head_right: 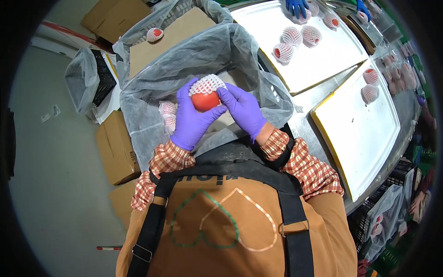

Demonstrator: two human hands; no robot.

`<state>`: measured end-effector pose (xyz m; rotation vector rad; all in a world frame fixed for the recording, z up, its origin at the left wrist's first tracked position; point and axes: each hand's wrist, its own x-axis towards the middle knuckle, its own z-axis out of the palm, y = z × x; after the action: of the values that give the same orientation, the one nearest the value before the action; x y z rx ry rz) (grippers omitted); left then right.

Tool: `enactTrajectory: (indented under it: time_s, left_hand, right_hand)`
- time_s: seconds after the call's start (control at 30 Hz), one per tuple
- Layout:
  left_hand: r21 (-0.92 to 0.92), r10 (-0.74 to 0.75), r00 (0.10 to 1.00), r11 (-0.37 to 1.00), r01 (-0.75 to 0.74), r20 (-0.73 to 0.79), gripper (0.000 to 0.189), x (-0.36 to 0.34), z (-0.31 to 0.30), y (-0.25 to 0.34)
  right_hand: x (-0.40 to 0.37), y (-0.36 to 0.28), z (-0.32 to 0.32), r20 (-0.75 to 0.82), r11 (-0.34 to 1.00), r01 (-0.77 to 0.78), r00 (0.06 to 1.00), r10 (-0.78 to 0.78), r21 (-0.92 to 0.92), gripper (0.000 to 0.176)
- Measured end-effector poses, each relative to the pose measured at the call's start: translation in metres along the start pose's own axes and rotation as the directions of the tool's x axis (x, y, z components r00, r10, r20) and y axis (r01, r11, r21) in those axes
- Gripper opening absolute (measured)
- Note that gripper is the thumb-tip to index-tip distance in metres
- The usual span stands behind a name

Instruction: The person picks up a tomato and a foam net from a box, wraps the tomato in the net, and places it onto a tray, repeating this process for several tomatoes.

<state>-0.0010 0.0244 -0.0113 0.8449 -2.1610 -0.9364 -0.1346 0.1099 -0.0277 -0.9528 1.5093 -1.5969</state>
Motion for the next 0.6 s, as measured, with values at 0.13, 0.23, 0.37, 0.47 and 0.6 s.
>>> enactTrajectory:
  time_s: [0.13,0.23,0.37,0.47,0.6]
  left_hand:
    - [-0.190,-0.045,0.999,0.981,0.047,0.014,0.083,0.001,-0.003,0.001]
    - [-0.668,-0.156,0.970,0.705,0.240,0.185,0.080,-0.003,-0.014,0.010]
    - [-0.904,-0.094,0.967,0.344,0.253,0.235,0.075,-0.005,-0.016,-0.003]
    - [-0.962,-0.131,0.955,0.026,0.272,0.267,0.071,-0.005,-0.018,-0.004]
    - [-0.833,-0.093,0.964,0.487,0.263,0.249,0.069,-0.003,-0.018,-0.010]
  right_hand:
    - [0.006,0.003,-0.002,-0.020,0.979,0.147,0.988,-0.151,-0.143,0.030]
    - [0.011,-0.008,-0.009,0.012,0.904,0.327,0.941,-0.337,-0.277,0.027]
    - [0.018,0.000,-0.031,-0.026,0.921,0.130,0.988,-0.149,-0.369,0.025]
    - [0.015,-0.011,-0.044,0.042,0.946,-0.107,0.991,0.126,-0.307,0.026]
    - [0.011,-0.015,-0.032,0.053,0.991,-0.122,0.991,0.119,0.057,0.022]
